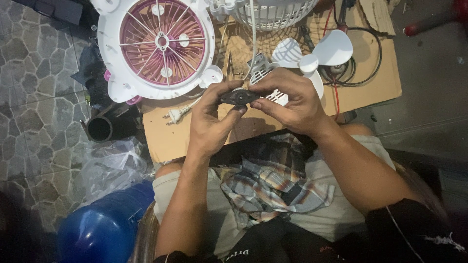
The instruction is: The person disassembles a small black fan motor component, removes the shaft, and reassembles it. They then pick up a white fan blade and hold it near the motor assembly.
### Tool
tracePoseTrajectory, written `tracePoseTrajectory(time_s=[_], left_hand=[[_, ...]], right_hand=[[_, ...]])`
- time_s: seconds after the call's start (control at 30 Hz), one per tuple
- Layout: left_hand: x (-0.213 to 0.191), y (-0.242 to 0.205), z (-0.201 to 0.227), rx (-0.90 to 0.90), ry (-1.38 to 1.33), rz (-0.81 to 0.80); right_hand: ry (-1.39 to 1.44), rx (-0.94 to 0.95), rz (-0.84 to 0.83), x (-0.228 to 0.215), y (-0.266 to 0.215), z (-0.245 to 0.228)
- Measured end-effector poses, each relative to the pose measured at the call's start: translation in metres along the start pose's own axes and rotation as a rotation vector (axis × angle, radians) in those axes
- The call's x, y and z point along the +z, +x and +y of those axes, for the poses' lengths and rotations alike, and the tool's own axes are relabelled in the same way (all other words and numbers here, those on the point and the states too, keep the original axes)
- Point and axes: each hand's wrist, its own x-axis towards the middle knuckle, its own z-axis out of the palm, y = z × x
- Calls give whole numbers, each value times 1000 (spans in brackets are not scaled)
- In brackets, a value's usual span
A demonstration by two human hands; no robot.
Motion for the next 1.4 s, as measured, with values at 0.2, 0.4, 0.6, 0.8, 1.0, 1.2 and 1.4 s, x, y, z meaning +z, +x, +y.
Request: tracePoseTrajectory(time_s=[0.2,0.4,0.6,0.8,1.0,1.2,1.4], left_hand=[[0,0,-4,-10,-15,22],[0,0,0,-13,-9,22],[1,0,-7,-5,-10,36],[1,-1,-1,11,8,39],[4,0,5,26,82,8],[7,1,12,6,109,-12],[6,1,7,0,134,-17]], right_hand=[[1,-4,-2,0,0,3],[9,-34,7,2,0,1],[29,-38,40,6,-1,5],[26,-63,36,7,-3,13],[-13,-113,33,7,-5,14],[-44,-114,21,6,-5,13],[-61,-118,11,6,-6,14]])
